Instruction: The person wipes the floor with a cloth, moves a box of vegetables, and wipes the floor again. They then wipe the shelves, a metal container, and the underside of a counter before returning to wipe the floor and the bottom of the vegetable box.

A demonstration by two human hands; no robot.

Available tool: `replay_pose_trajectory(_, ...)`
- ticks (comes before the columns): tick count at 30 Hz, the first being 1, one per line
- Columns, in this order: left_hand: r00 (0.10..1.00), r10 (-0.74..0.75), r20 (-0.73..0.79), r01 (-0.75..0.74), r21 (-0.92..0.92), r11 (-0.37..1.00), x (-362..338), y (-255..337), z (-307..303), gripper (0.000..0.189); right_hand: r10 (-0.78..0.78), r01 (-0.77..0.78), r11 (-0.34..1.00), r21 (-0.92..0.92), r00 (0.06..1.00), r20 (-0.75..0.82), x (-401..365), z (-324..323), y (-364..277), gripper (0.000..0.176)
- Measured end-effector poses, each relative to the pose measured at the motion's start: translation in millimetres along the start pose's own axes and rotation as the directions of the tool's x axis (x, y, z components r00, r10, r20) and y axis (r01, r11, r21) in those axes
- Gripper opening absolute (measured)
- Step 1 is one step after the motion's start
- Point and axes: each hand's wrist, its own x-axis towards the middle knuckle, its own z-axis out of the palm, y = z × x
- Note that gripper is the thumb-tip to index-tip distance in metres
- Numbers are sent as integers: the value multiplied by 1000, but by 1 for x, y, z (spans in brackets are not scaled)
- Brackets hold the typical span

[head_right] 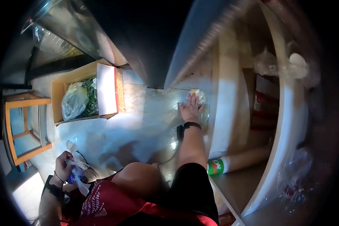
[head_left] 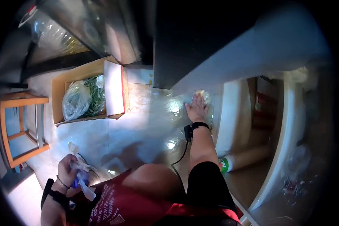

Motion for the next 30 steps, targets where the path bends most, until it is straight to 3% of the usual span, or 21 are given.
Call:
replay_pose_trajectory(2,998,62,18,-62,-2,998,8,-7,4,24,179,-181,981,74,983,28,-3,2,25,75)
replay_pose_trajectory(3,996,88,27,-88,1,996,6,-11,6,22,187,-188,979,71,982,22,-11,0,28,75)
replay_pose_trajectory(6,997,73,19,-72,-48,996,12,-16,17,14,405,-417,894,161,908,103,-43,3,30,87)
replay_pose_trajectory(9,986,152,67,-157,70,985,16,-18,22,14,471,-479,860,175,878,88,-84,5,20,86)
replay_pose_trajectory(11,975,176,135,-191,101,976,19,-17,24,14,488,-494,854,167,870,76,-108,25,26,85)
replay_pose_trajectory(14,979,147,141,-158,67,985,22,-28,27,9,375,-368,923,114,926,-39,-141,45,36,80)
replay_pose_trajectory(18,981,154,121,-165,87,982,22,-23,31,10,357,-345,932,111,925,-126,-164,40,20,76)
replay_pose_trajectory(20,973,177,148,-191,88,978,23,-21,35,10,555,-480,806,347,816,-161,-165,40,7,70)
replay_pose_trajectory(21,970,189,155,-205,91,975,24,-20,36,11,560,-482,802,353,813,-161,-159,53,11,70)
replay_pose_trajectory(23,965,198,169,-220,121,968,23,-16,37,11,574,-396,795,460,737,-358,-143,92,20,70)
replay_pose_trajectory(24,961,203,187,-231,144,962,22,-14,38,12,576,-394,791,468,737,-354,-135,93,18,70)
replay_pose_trajectory(26,966,189,176,-218,158,963,20,-13,39,12,638,-523,760,386,716,-284,-108,87,15,69)
replay_pose_trajectory(30,974,152,170,-183,187,965,15,-4,44,14,457,-399,888,230,820,-344,-61,56,1,63)
